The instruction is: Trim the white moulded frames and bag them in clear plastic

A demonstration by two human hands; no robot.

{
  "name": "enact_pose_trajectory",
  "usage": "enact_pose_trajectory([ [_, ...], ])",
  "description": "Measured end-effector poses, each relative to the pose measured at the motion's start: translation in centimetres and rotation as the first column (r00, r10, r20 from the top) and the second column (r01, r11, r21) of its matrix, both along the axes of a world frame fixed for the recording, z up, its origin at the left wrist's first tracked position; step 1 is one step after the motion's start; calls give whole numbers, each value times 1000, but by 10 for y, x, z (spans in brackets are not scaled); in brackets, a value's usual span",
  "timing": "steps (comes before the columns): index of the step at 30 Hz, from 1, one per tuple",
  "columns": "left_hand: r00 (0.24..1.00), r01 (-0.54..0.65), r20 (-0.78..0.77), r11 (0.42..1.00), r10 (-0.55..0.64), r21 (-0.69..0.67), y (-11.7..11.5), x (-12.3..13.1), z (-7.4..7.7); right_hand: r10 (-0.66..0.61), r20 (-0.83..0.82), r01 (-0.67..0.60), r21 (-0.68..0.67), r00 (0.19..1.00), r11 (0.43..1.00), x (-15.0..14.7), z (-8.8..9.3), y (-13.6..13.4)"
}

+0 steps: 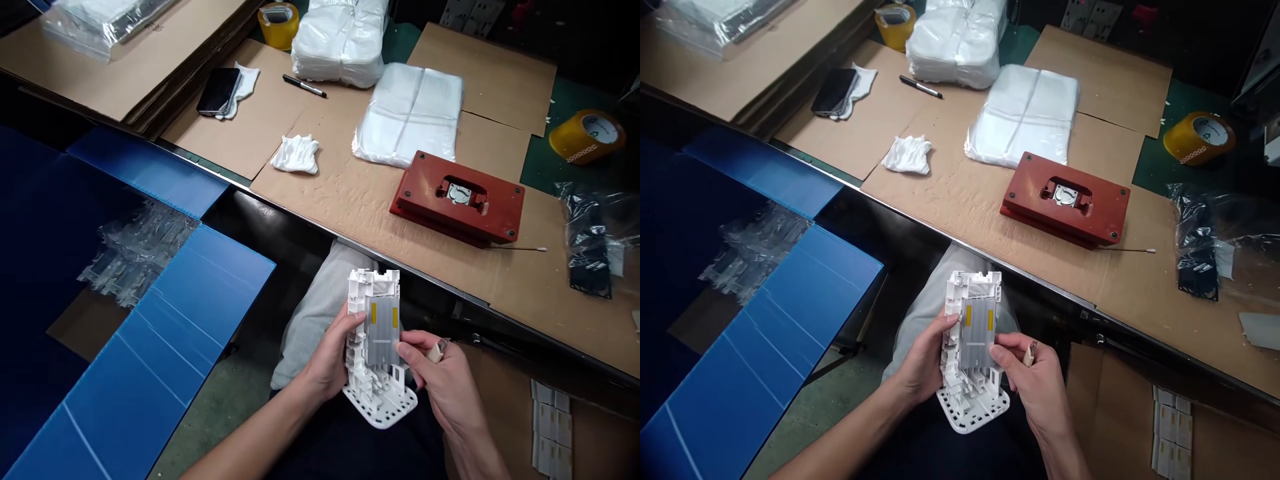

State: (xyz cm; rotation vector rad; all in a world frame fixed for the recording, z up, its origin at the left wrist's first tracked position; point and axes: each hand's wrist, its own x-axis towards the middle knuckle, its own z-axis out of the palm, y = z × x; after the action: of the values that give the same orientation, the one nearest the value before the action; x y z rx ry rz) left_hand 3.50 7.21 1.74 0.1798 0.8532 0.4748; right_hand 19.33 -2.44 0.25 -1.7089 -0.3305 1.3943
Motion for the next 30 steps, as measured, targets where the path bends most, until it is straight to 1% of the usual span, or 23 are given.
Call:
enact_pose_trajectory([
  [3, 1000, 24, 15, 994, -22, -103, 1, 3, 1, 46, -52, -43, 48, 998, 998, 3, 0, 3],
  [5, 999, 35, 28, 988, -31, -150, 1, 4, 1, 22, -99, -17, 53, 995, 998, 3, -2, 5],
  [8, 999, 36, 34, 987, -32, -157, 3, 3, 2, -18, -155, 23, 35, 988, 999, 3, -5, 7],
  [13, 993, 84, 97, 986, -71, -145, 7, 1, 4, 51, -258, -37, 61, 965, 997, 4, -7, 9],
  [18, 978, 142, 176, 970, -107, -197, 8, 3, 2, 88, -428, -62, 75, 899, 995, 2, -3, 12],
  [24, 978, 155, 176, 959, -115, -238, 7, 3, -4, 141, -421, -106, 105, 896, 989, 0, -3, 14],
  [30, 979, 178, 137, 955, -148, -236, 6, 1, -5, 76, -425, -33, 107, 902, 994, -4, -4, 12],
])
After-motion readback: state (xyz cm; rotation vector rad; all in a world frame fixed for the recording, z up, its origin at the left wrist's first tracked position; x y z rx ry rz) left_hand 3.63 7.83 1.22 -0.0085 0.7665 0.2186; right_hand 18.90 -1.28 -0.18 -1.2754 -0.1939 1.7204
